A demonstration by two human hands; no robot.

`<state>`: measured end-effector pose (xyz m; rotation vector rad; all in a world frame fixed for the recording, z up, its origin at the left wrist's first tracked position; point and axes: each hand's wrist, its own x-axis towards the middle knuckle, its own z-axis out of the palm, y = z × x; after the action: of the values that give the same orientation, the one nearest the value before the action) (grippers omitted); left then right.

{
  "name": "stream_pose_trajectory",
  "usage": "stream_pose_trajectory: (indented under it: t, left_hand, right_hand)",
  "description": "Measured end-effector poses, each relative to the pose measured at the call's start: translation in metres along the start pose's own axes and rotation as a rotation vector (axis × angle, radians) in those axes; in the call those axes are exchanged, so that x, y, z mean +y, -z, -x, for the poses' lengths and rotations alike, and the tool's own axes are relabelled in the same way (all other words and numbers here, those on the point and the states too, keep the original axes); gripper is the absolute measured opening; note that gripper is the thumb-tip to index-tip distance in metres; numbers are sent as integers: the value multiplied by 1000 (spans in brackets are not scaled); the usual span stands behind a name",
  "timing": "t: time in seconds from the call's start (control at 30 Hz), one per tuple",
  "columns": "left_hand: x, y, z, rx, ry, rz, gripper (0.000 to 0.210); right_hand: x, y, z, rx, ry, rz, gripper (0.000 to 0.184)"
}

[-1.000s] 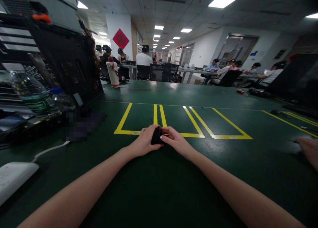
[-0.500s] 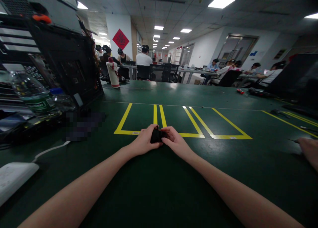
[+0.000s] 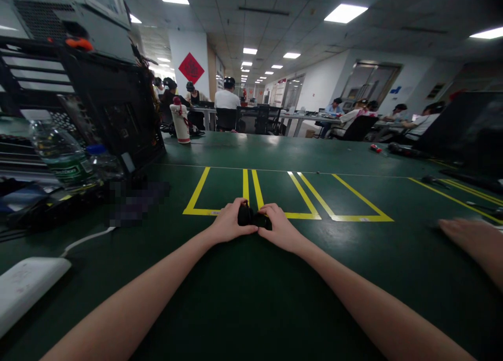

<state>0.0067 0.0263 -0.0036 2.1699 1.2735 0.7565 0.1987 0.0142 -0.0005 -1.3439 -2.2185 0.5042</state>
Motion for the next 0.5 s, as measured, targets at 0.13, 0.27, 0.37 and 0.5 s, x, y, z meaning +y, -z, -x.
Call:
stream_pose_trajectory:
  t: [0.13, 0.27, 0.37, 0.5]
  left_hand:
    - [-2, -3, -3, 12, 6, -15, 69]
    - [7, -2, 3, 7, 10, -9, 64]
    - [20, 4, 26, -12, -24, 0, 64]
    - [33, 21, 82, -93, -68, 19, 62]
  right_hand:
    - [-2, -4, -2, 27, 16, 36, 34]
    - [-12, -3, 6, 21, -22, 53, 40]
    - [-30, -3, 26, 3, 54, 50, 45]
    - [-67, -5, 65, -90, 161, -14, 46]
